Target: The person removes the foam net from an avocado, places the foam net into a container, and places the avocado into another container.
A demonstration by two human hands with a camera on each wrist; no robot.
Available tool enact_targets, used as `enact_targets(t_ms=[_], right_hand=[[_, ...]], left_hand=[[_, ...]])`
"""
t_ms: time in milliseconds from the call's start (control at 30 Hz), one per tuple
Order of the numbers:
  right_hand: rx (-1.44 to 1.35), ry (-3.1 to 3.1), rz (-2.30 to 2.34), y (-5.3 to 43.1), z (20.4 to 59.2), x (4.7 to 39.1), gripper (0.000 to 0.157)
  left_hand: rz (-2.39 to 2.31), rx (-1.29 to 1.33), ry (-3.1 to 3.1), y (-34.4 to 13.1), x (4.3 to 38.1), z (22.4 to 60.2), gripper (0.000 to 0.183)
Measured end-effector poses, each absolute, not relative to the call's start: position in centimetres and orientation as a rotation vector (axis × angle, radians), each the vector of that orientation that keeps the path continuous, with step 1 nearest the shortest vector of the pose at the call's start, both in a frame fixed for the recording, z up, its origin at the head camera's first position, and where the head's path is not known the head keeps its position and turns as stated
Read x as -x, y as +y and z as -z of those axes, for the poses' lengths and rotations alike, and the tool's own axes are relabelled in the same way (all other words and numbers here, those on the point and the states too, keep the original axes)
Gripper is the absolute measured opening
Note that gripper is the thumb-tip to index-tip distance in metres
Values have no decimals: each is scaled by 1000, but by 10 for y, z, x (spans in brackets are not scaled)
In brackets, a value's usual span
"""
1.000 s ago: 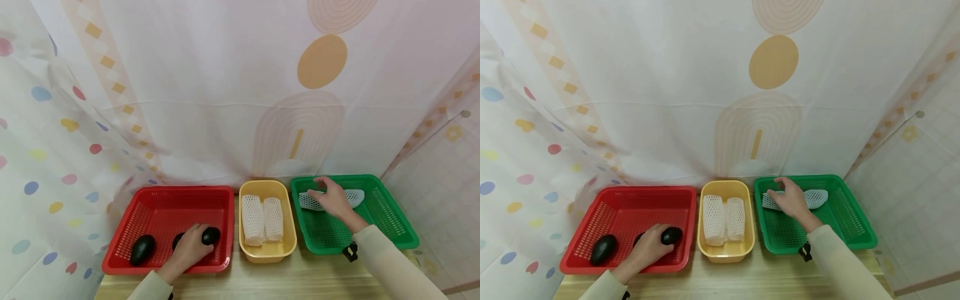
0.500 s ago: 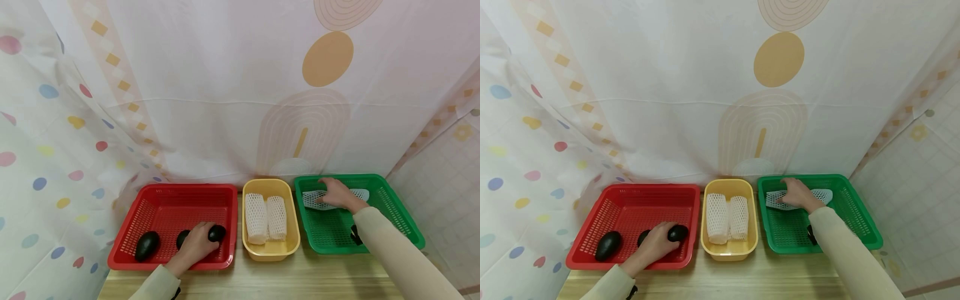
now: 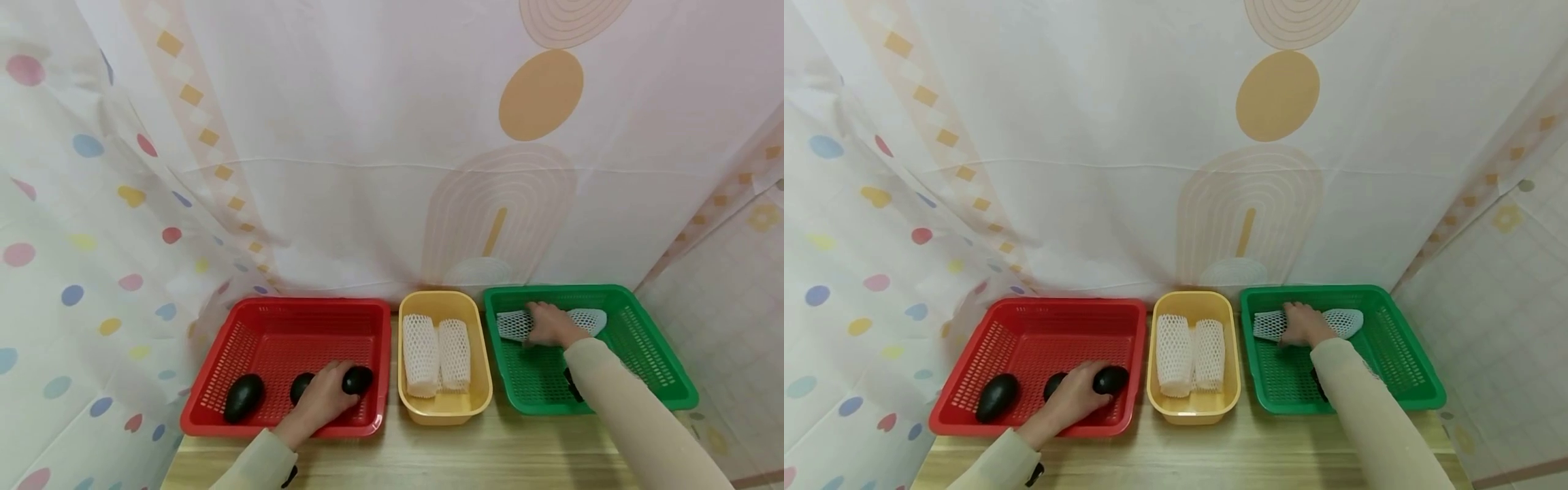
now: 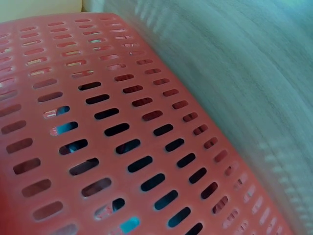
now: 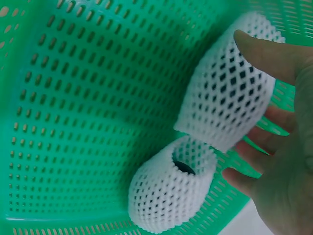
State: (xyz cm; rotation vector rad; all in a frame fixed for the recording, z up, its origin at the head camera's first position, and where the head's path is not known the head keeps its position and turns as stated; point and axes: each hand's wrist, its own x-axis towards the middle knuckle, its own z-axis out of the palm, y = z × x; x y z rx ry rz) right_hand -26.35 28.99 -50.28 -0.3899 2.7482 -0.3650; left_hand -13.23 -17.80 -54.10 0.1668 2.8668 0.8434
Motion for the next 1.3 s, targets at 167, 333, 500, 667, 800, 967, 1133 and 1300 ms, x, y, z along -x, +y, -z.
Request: enact_targets(t_ms=[167, 333, 500, 667, 800, 967, 1133, 1300], right_hand=[[379, 2742, 302, 290, 511, 265, 89], [367, 2730, 264, 289, 514, 262, 83], [353, 2709, 267, 286, 512, 259, 84], [326, 2710, 266, 286, 510, 259, 81], [310, 2708, 286, 289, 508, 258, 83], [316, 2721, 342, 292, 504, 254, 87], [342, 2766, 362, 293, 501, 252, 85], [362, 2799, 387, 294, 493, 250, 79]], left_hand=[[-843, -178, 2875, -178, 132, 541, 61], [-843, -174, 2878, -179, 132, 543, 63], [-841, -177, 2857, -178, 131, 542, 63], [-821, -180, 2838, -180, 132, 539, 63], [-804, -165, 2841, -182, 132, 534, 62], [-801, -145, 2846, -184, 130, 528, 62], [-818, -140, 2874, -188, 129, 524, 61], [-841, -134, 2905, -194, 128, 522, 59]])
